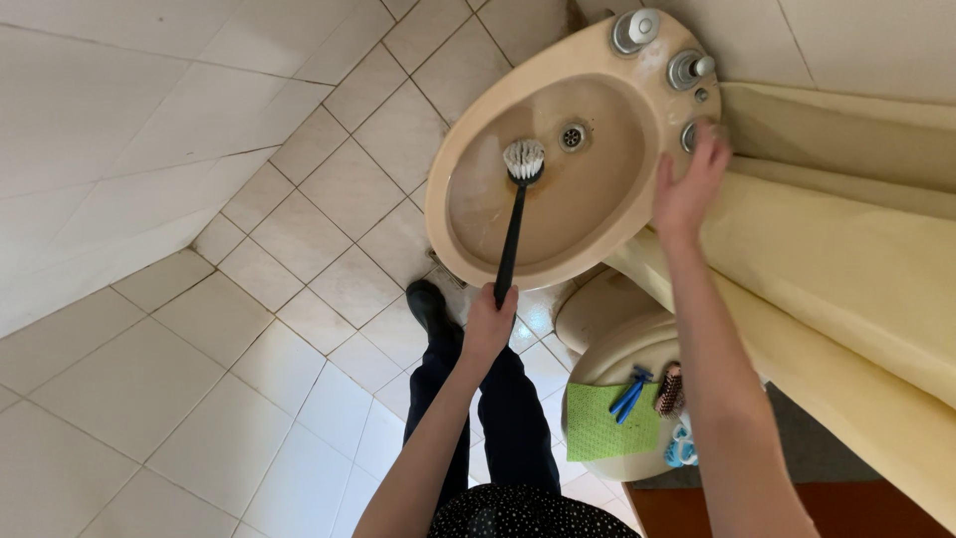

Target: Cleaning a bidet by scrubbing with a brush and rinsing with water

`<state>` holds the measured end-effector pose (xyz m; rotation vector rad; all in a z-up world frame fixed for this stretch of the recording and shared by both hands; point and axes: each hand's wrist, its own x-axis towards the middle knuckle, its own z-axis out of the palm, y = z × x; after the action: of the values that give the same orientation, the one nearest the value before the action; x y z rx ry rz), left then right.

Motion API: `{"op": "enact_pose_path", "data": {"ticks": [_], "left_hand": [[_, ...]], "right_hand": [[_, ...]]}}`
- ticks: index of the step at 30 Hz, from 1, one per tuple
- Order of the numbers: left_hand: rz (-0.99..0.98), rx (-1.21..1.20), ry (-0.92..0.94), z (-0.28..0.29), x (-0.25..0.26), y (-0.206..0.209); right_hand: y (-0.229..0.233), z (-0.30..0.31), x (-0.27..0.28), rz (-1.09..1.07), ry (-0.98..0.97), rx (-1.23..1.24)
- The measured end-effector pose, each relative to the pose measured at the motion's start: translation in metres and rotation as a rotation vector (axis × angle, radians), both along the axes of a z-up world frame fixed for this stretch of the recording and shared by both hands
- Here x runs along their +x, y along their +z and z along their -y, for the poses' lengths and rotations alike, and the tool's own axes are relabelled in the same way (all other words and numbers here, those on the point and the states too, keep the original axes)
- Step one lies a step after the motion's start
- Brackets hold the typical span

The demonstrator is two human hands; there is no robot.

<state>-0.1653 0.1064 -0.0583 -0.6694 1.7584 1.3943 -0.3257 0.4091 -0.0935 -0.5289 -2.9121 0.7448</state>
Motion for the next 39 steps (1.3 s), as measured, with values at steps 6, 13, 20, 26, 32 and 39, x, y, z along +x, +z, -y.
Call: {"op": "enact_pose_path", "data": {"ticks": [6,13,20,26,32,39], "left_hand": [[0.121,0.188,0.125,-0.019,0.02,-0.011],[0.246,0.378,0.05,-0.019,0.043,0.006],[0.171,0.136,-0.039,0.035,0.11,0.04],[0.334,-0.094,0.156,0.078,0.172,0.061],[0.4,-0.16,0.194,0.102,0.208,0.069],[0.405,-0.126,0.233,0.108,0.219,0.077]], "right_hand": [[0.094,0.17,0.091,0.871,-0.458,-1.147],[-0.05,0.147,0.179,0.588,-0.718,-1.261],[0.019,0.119,0.127,0.698,-0.272,-0.627],[-0.093,0.125,0.113,0.513,-0.198,-0.418],[-0.041,0.189,0.177,0.534,0.012,-0.316],[-0.055,0.171,0.162,0.649,0.144,-0.226]]}}
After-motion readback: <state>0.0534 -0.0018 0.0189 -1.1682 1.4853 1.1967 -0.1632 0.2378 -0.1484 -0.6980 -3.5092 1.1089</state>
